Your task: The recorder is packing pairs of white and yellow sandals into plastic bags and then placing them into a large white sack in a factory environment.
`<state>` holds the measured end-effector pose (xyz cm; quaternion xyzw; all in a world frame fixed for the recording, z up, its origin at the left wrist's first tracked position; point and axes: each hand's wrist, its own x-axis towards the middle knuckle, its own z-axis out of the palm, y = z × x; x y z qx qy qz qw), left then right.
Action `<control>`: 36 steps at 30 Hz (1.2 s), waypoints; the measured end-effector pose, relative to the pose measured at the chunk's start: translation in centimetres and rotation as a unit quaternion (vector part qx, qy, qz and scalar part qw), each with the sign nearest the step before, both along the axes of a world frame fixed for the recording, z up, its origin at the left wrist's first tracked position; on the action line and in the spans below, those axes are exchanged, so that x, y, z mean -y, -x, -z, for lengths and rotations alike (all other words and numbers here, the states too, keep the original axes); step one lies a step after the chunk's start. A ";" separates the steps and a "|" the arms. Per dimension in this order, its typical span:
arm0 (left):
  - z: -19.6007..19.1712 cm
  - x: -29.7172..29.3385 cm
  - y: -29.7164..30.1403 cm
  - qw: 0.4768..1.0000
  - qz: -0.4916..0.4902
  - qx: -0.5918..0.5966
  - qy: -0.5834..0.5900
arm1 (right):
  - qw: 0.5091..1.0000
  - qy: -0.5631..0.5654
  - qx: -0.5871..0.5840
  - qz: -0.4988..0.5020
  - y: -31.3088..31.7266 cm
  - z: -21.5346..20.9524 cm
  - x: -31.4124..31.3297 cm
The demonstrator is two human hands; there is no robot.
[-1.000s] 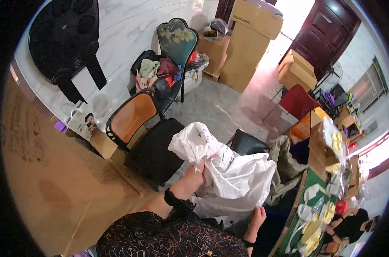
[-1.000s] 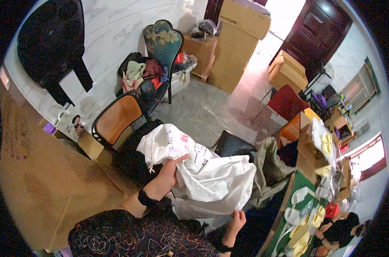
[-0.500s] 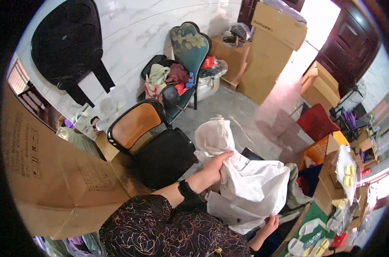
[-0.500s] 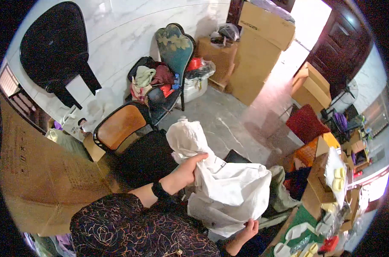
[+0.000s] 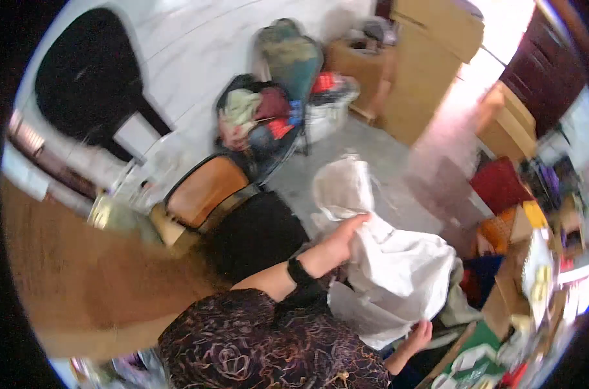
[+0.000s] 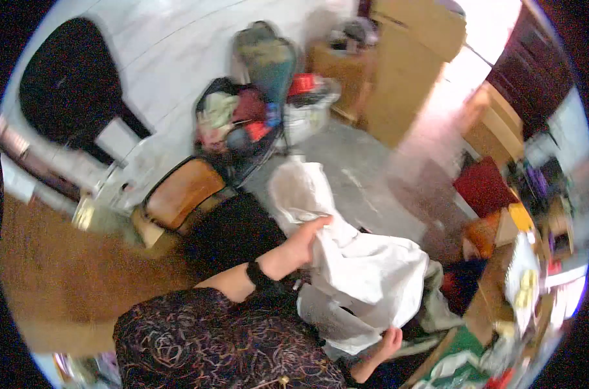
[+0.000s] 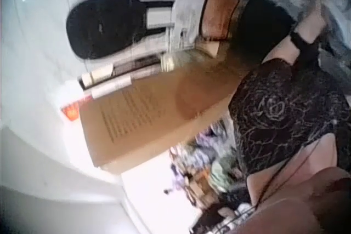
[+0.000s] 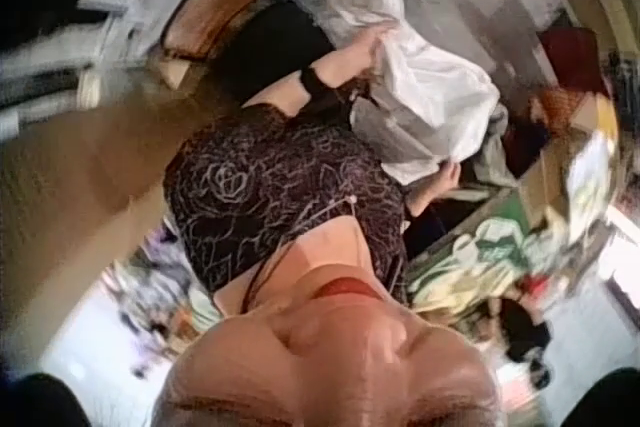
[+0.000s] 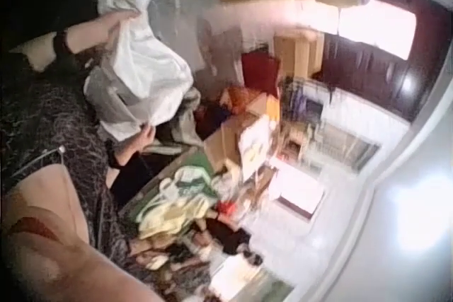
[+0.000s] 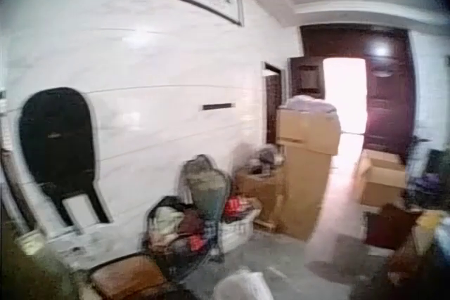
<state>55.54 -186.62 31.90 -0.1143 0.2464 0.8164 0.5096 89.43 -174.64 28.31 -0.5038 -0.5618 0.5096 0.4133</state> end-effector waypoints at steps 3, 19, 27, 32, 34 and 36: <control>1.3 -2.0 3.4 0.998 0.041 0.050 0.017 | 0.999 -0.013 -0.033 0.007 3.4 0.4 -0.1; 5.9 -19.5 27.7 0.988 0.098 -0.029 0.115 | 0.995 0.011 0.025 0.100 26.4 -2.1 -10.3; 9.4 -23.9 36.7 0.991 0.093 -0.059 0.080 | 0.990 0.052 -0.034 0.124 30.9 -2.2 -13.8; 8.6 -29.7 37.4 0.985 0.131 -0.061 0.097 | 0.959 0.079 -0.140 0.234 32.4 -2.9 -17.1; 8.8 -32.7 37.6 0.978 0.176 -0.069 0.093 | 0.945 0.084 -0.174 0.262 32.9 -3.5 -19.1; 8.5 -36.5 36.7 0.967 0.224 -0.058 0.103 | 0.934 0.063 -0.204 0.287 32.6 -3.1 -21.5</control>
